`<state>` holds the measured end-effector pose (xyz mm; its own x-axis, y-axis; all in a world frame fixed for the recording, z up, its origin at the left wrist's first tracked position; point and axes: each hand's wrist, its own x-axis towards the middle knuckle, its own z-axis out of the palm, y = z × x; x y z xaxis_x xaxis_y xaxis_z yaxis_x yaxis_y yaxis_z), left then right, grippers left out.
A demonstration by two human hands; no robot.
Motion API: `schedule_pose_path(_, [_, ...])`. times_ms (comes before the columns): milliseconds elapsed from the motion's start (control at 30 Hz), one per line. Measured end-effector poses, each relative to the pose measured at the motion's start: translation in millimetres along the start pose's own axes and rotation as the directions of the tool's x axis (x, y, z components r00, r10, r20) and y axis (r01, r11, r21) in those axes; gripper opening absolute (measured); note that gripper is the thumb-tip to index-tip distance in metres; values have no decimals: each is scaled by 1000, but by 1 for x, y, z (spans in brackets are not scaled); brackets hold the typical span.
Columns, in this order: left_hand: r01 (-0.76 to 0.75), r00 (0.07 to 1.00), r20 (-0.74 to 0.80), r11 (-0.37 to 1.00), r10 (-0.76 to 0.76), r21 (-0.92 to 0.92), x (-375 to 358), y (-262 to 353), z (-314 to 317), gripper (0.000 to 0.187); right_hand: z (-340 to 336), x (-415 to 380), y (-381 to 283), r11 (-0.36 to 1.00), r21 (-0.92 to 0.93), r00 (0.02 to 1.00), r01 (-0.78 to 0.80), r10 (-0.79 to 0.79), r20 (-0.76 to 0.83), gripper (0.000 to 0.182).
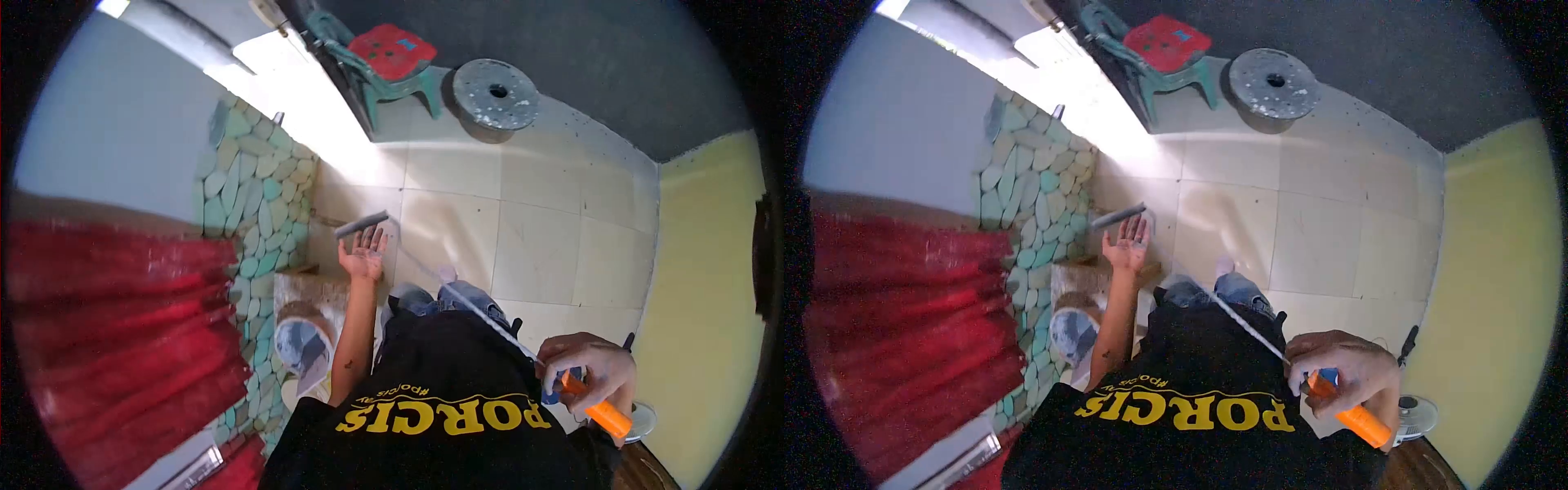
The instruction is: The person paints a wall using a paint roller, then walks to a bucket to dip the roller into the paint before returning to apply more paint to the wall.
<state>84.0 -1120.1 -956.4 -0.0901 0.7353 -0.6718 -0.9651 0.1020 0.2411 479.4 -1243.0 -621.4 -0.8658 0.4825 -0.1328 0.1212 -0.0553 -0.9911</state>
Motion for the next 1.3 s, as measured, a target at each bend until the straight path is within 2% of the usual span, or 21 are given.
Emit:
schedule_pose_path(33, [32,987,155,994,-49,109,13,-7,15,69,-18,-4,-2,998,0,998,-55,55,-37,32])
schedule_pose_path(67, [44,985,158,993,-62,112,28,-15,30,69,-36,-8,-2,998,-2,997,-61,61,-49,32])
schedule_pose_path(133, [18,987,147,946,-69,324,60,-31,61,67,-71,-12,2,989,-81,968,-126,104,-230,32])
schedule_pose_path(167, [31,983,160,940,-90,340,74,-36,76,63,-88,-10,5,989,-105,944,-107,68,-322,32])
schedule_pose_path(200, [41,980,167,938,-104,344,88,-38,84,63,-100,-8,6,988,-108,939,-114,72,-336,32])
schedule_pose_path(300, [71,986,120,952,-112,298,143,-42,115,58,-157,2,16,960,-101,801,-259,155,-578,30])
schedule_pose_path(400, [42,996,65,945,-67,326,207,-42,150,58,-232,17,33,940,-154,738,-304,130,-662,30])
schedule_pose_path(467, [50,998,28,945,-62,324,250,-34,175,57,-278,39,28,937,-83,679,-339,183,-711,28])
schedule_pose_path(567, [52,998,6,913,-60,406,320,-25,226,57,-351,64,20,933,29,524,-358,226,-821,23])
schedule_pose_path(633, [0,999,38,851,-23,526,347,-23,273,56,-395,72,12,927,60,485,-371,249,-839,22])
schedule_pose_path(733, [-59,991,129,805,-22,590,375,-17,339,50,-419,85,2,914,36,437,-404,228,-870,20])
schedule_pose_path(767, [-108,989,149,795,23,597,385,-23,361,47,-430,88,-1,907,94,409,-410,275,-870,20])
schedule_pose_path(800, [-137,974,228,743,-22,655,391,-28,386,46,-444,88,-2,897,155,382,-415,326,-865,20])
schedule_pose_path(833, [-146,974,225,715,-17,684,405,-36,408,46,-462,87,2,913,107,402,-395,276,-873,21])
schedule_pose_path(900, [-150,977,213,682,-9,716,428,-51,430,46,-492,85,3,908,135,402,-397,305,-864,21])
schedule_pose_path(967, [-185,925,365,711,-108,679,469,-63,441,47,-524,90,6,909,150,396,-389,312,-864,21])
schedule_pose_path(1100, [-70,974,201,694,-109,716,481,-104,484,39,-577,100,24,887,265,347,-378,401,-848,21])
schedule_pose_path(1133, [-75,974,191,631,-118,772,488,-113,484,39,-587,100,33,889,271,347,-369,403,-847,20])
schedule_pose_path(1233, [71,982,57,639,-178,766,524,-134,486,43,-637,103,60,900,226,402,-372,376,-835,20])
schedule_pose_path(1267, [72,988,37,649,-152,757,542,-141,485,43,-655,105,69,898,225,431,-377,386,-816,20])
schedule_pose_path(1300, [83,990,18,668,-143,740,558,-148,482,44,-676,109,75,893,282,377,-352,411,-830,20])
